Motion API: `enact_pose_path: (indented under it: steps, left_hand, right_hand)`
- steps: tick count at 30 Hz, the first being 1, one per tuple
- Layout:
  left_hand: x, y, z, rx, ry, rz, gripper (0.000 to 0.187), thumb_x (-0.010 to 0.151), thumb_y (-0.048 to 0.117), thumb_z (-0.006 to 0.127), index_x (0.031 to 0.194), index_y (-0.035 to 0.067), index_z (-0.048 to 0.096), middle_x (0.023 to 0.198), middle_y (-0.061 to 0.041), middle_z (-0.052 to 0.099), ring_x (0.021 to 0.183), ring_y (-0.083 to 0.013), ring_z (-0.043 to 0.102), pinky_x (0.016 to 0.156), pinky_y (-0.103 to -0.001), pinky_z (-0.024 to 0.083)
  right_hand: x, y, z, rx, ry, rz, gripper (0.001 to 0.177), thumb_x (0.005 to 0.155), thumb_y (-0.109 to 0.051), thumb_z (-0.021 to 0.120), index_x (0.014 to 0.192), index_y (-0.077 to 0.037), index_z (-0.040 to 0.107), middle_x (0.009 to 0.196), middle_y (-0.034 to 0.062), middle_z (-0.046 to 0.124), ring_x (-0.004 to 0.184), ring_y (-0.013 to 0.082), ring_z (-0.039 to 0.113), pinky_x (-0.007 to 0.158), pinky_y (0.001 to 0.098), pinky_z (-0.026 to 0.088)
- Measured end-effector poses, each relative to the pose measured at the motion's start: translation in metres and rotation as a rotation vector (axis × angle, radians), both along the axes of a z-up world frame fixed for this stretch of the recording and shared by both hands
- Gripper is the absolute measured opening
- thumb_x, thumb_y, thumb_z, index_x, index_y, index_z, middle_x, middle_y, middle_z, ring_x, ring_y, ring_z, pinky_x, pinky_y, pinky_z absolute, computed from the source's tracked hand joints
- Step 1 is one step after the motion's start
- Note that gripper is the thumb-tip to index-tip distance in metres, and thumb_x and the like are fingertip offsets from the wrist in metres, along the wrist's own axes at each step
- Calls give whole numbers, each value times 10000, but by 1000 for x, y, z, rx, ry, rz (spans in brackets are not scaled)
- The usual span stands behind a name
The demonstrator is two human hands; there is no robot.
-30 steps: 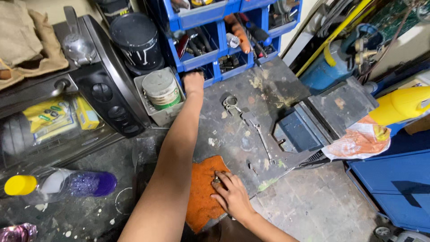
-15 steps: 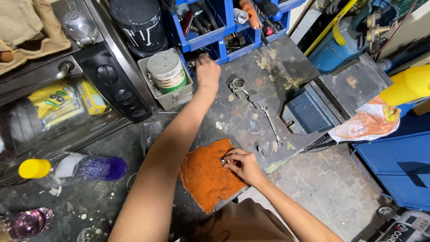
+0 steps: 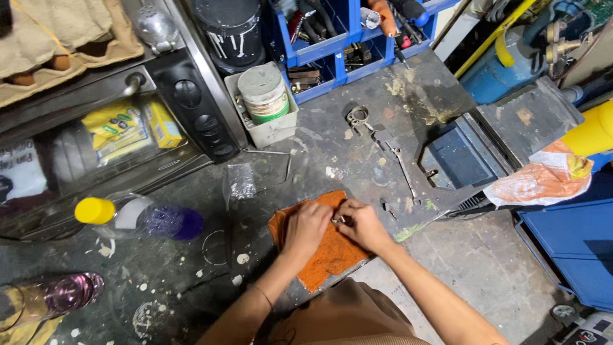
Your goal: The person wipes small metal lock components on a cloth, retrieves tools and hardware from storage bins, and handles padlocks, metal rods, and a hammer on the workbench.
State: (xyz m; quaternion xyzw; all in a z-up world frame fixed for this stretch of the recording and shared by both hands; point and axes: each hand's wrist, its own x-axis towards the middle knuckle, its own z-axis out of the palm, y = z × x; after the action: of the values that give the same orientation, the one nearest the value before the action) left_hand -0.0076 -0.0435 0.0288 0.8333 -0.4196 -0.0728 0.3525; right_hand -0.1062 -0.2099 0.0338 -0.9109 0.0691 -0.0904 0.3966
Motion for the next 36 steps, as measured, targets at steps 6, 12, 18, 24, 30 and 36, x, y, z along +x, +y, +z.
enact_pose_path:
  steps: [6, 12, 18, 24, 30, 36]
  left_hand:
    - [-19, -2, -16, -20, -10, -36, 273, 865, 214, 743, 1071, 37, 711, 1025, -130, 665, 989, -348, 656, 754, -463, 557]
    - [-19, -7, -45, 70, -48, -56, 230, 909, 153, 738, 1127, 81, 721, 1056, -103, 647, 1031, -299, 657, 785, -438, 569]
    - [-21, -2, -54, 204, -316, -235, 509, 686, -36, 723, 1190, -22, 651, 1145, -169, 605, 1100, -340, 594, 826, -409, 569]
    - [-32, -8, -36, 297, -343, -239, 492, 651, -25, 765, 1118, -6, 612, 1171, -186, 584, 1168, -347, 556, 836, -395, 555]
    - [-33, -25, -10, 479, -247, -134, 587, 590, -29, 793, 1143, -12, 596, 1205, -192, 574, 1181, -336, 558, 807, -356, 575]
    - [-43, -52, -44, 556, -340, 3, 268, 827, 90, 683, 1073, -5, 636, 1128, -160, 613, 1080, -287, 597, 757, -353, 577]
  right_hand:
    - [-5, -13, -5, 133, 0, 65, 195, 743, 19, 788, 921, -53, 754, 938, 96, 734, 792, 223, 724, 705, 323, 585]
    - [-17, -26, -31, 519, 54, -127, 123, 841, 44, 721, 955, 15, 759, 970, 67, 734, 822, 136, 688, 711, 291, 571]
    - [0, -57, -40, 856, -105, -319, 158, 865, 59, 681, 1012, 45, 739, 885, 99, 752, 788, 151, 711, 751, 293, 603]
    - [128, -104, 0, 560, -311, -279, 112, 895, 23, 723, 1001, 6, 752, 900, 31, 738, 821, 80, 683, 786, 249, 566]
    - [270, -130, 1, 278, -345, -145, 98, 850, 22, 741, 942, -7, 751, 854, 27, 752, 800, 72, 692, 758, 250, 569]
    - [339, -142, -20, -60, -163, 62, 132, 800, 16, 741, 925, -24, 745, 814, 122, 750, 736, 164, 720, 723, 293, 567]
